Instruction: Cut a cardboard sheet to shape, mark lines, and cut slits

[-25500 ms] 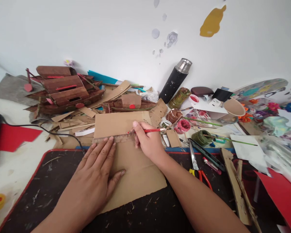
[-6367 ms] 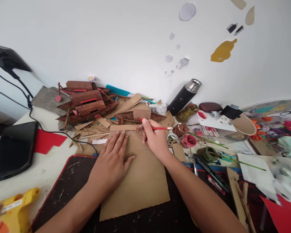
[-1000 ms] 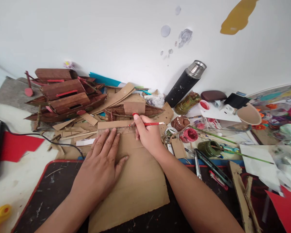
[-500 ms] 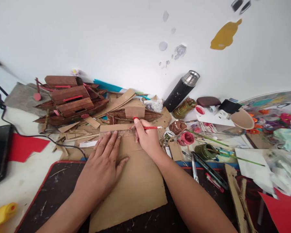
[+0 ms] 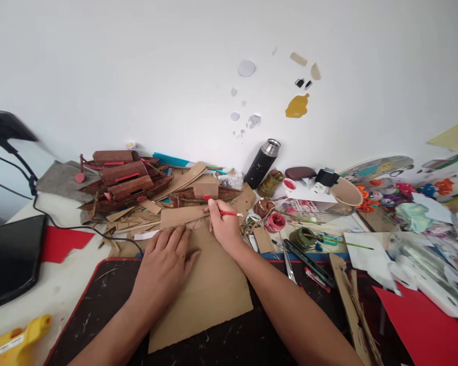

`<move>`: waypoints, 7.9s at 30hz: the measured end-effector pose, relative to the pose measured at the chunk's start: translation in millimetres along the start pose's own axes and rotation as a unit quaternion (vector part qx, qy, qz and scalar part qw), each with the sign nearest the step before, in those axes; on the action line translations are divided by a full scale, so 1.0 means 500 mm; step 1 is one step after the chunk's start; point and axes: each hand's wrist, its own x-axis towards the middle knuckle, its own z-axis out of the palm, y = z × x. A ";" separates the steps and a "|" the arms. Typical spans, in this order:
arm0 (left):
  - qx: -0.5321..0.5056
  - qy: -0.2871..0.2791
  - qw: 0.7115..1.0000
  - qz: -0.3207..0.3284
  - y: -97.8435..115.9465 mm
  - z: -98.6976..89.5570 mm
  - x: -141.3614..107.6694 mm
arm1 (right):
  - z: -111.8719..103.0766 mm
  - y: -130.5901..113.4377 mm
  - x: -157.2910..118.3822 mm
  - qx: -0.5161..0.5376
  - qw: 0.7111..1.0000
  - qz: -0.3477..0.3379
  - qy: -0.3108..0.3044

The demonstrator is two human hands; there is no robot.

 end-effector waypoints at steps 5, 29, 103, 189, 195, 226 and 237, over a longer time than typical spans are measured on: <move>0.013 -0.015 1.000 0.003 0.003 -0.017 0.009 | -0.021 -0.027 -0.019 0.031 0.999 -0.006 -0.015; 0.015 -0.053 0.997 0.047 -0.017 -0.028 0.032 | -0.218 -0.077 -0.180 -0.346 0.908 -0.167 -0.170; -0.182 -0.206 0.948 0.162 0.284 -0.021 0.014 | -0.315 -0.036 -0.470 -0.011 0.988 0.152 0.015; -0.233 -0.075 0.932 -0.268 -0.130 -0.067 0.040 | -0.148 -0.052 -0.381 0.317 0.904 0.230 -0.174; -0.408 -0.140 0.859 -0.275 -0.123 -0.096 0.034 | -0.148 -0.063 -0.380 0.309 0.907 0.221 -0.181; -0.057 -0.158 0.970 -0.176 -0.207 -0.003 0.191 | -0.130 -0.062 -0.392 0.274 0.918 0.219 -0.182; -0.181 -0.140 0.948 -0.220 -0.208 -0.009 0.219 | -0.126 -0.059 -0.392 0.258 0.923 0.220 -0.184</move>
